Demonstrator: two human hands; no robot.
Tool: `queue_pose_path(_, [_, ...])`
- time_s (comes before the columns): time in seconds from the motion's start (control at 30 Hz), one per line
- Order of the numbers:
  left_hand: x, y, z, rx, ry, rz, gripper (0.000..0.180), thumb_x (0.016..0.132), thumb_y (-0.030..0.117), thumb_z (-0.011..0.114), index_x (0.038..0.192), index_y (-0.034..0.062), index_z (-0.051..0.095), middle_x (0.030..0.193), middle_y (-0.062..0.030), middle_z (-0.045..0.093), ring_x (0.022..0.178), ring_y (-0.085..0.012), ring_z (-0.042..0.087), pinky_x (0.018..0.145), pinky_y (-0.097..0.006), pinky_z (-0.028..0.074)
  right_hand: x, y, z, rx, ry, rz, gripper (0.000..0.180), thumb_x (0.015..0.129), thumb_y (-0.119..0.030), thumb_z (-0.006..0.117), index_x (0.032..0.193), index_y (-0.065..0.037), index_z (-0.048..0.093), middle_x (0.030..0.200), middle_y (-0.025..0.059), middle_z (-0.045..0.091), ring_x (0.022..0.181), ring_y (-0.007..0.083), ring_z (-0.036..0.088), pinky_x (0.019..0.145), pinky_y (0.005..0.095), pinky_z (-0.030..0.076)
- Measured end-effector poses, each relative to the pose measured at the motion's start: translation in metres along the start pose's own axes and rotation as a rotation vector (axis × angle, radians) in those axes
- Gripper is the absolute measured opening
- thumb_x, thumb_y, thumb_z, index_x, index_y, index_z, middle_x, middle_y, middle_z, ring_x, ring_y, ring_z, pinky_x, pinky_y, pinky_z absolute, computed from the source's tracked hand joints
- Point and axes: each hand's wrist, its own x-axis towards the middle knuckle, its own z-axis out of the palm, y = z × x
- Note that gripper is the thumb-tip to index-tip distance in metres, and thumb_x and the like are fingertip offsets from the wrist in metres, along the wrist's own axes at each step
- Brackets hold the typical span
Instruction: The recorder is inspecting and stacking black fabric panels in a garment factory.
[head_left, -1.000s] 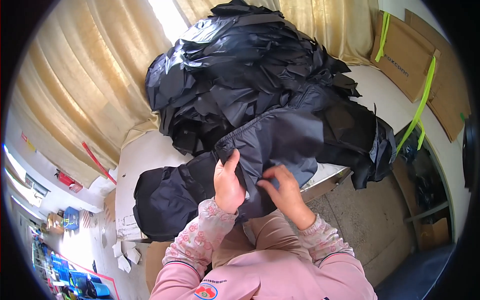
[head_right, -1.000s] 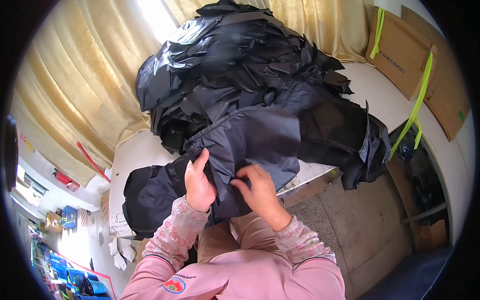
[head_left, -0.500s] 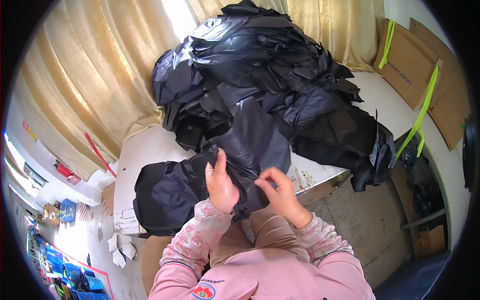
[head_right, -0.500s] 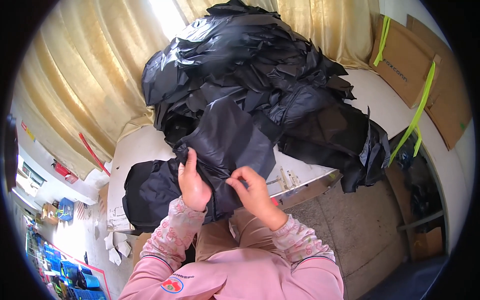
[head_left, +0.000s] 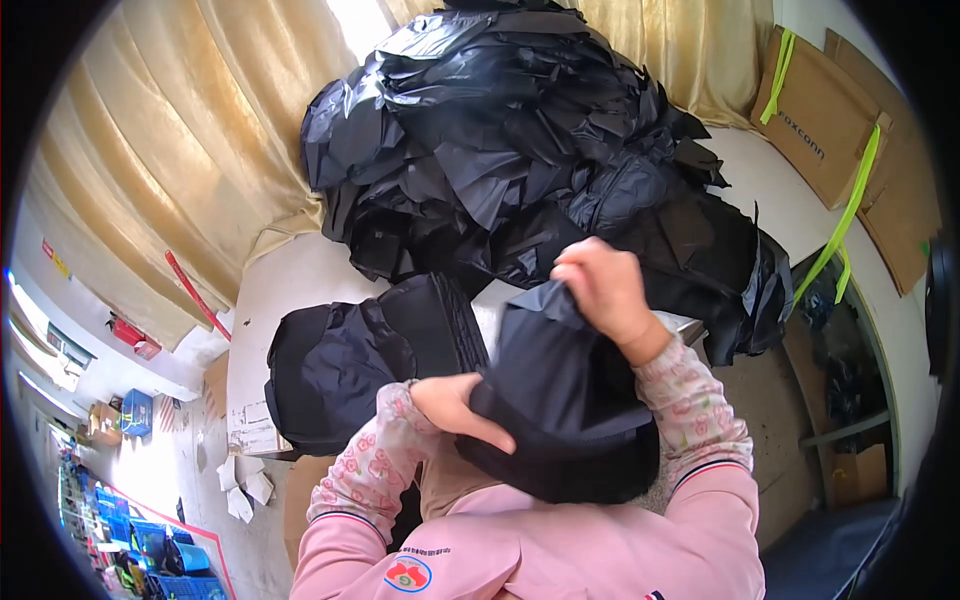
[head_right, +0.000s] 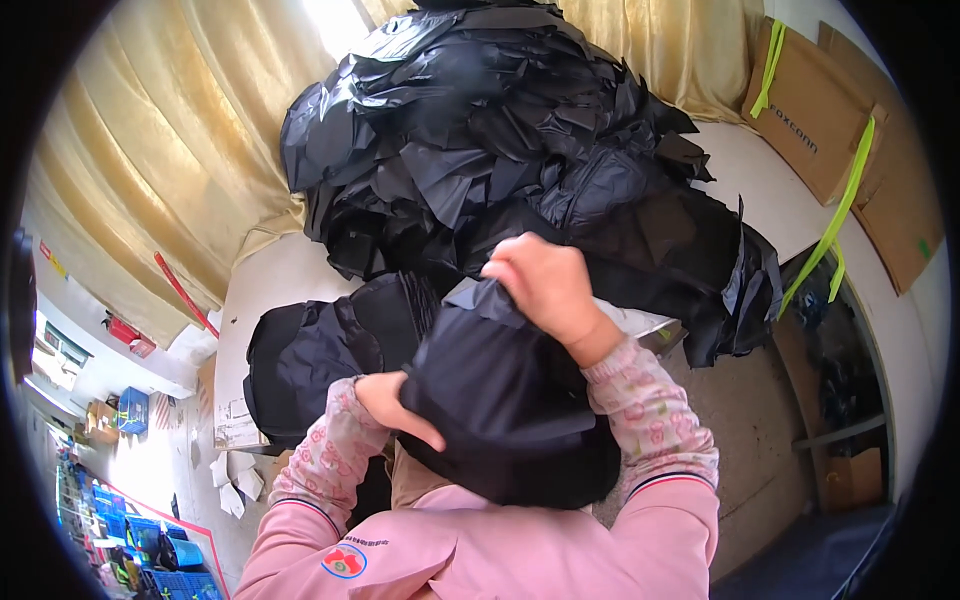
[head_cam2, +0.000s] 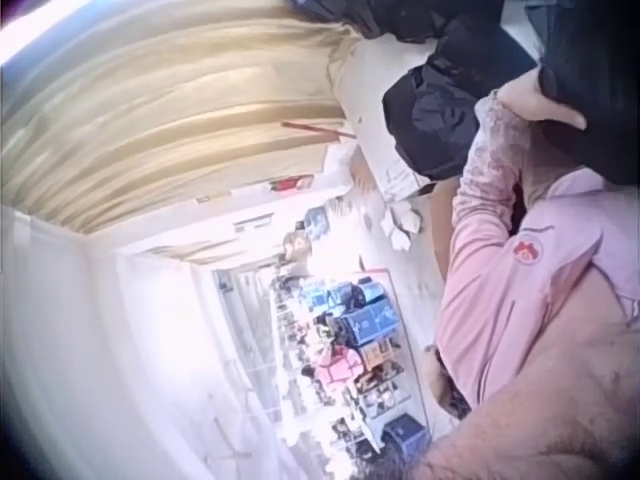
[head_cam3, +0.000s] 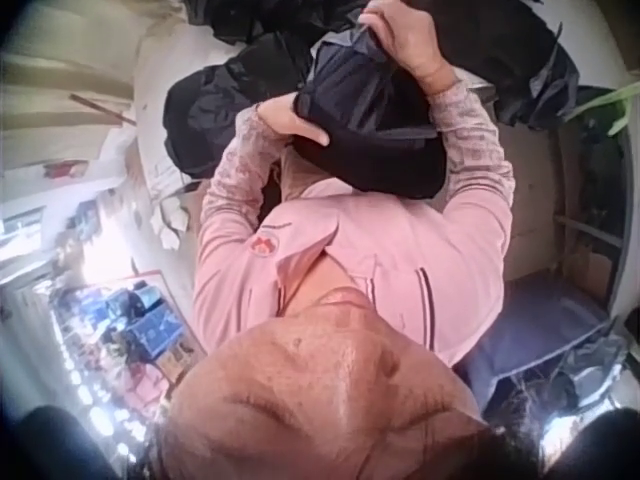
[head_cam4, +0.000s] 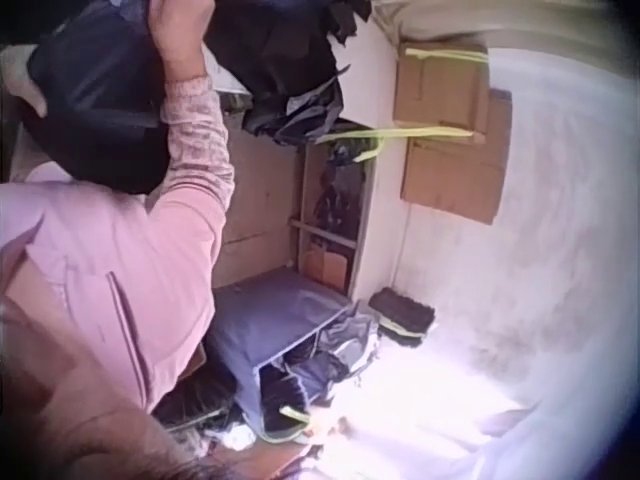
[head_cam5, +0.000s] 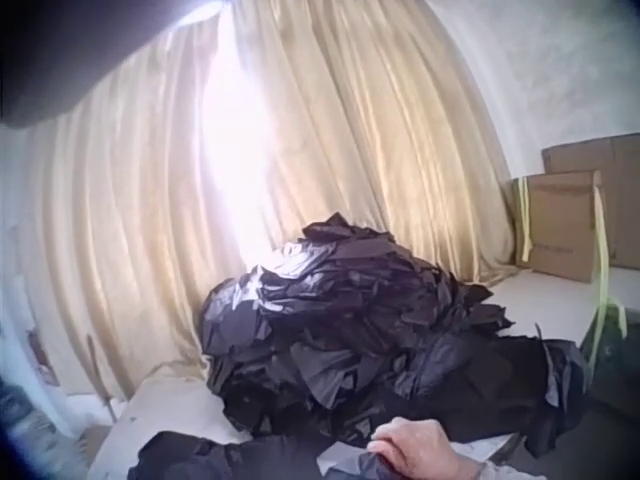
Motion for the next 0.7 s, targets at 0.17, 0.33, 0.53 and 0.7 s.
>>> queue_pose_path(0.17, [0.004,-0.065,-0.042,-0.238,0.164,0.613,0.068,0.072,0.011,0.085,0.131,-0.0022,0.053,0.128,-0.0127,0.061,0.117,-0.0253,0.058,0.106,-0.039,0.041,-0.075,0.052,0.025,0.076,-0.812,0.184,0.014,0.090,-0.021,0.060,0.097,-0.009,0.064,0.086,0.0140,0.066,0.078,0.0308,0.066,0.069,0.0390,0.052])
queue_pose_path(0.33, [-0.006,-0.025,-0.027,-0.616,0.439,0.568,0.048,0.083,0.012,0.074,0.126,0.0005,0.057,0.122,-0.0110,0.063,0.115,-0.0244,0.059,0.100,-0.037,0.045,0.004,-0.010,-0.039,0.161,0.065,0.535,0.024,0.080,-0.007,0.069,0.103,-0.003,0.064,0.090,0.0136,0.065,0.081,0.0308,0.065,0.074,0.0362,0.053])
queue_pose_path(0.53, [0.028,-0.014,0.000,-0.518,0.501,0.616,0.036,0.093,0.017,0.065,0.124,0.0034,0.055,0.116,-0.0020,0.058,0.108,-0.0130,0.054,0.095,-0.030,0.043,0.002,-0.086,0.007,0.058,-0.196,-0.018,0.038,0.078,-0.014,0.074,0.111,-0.005,0.059,0.098,0.0121,0.058,0.092,0.0312,0.061,0.083,0.0394,0.051])
queue_pose_path(0.7, [0.029,-0.016,-0.018,-0.324,0.887,0.656,0.022,0.093,0.010,0.064,0.112,0.0019,0.057,0.104,-0.0035,0.064,0.095,-0.0105,0.059,0.088,-0.026,0.047,-0.004,-0.071,0.007,0.011,-0.193,0.102,0.025,0.080,-0.015,0.073,0.101,-0.008,0.061,0.084,0.0089,0.057,0.072,0.0298,0.061,0.060,0.0377,0.049])
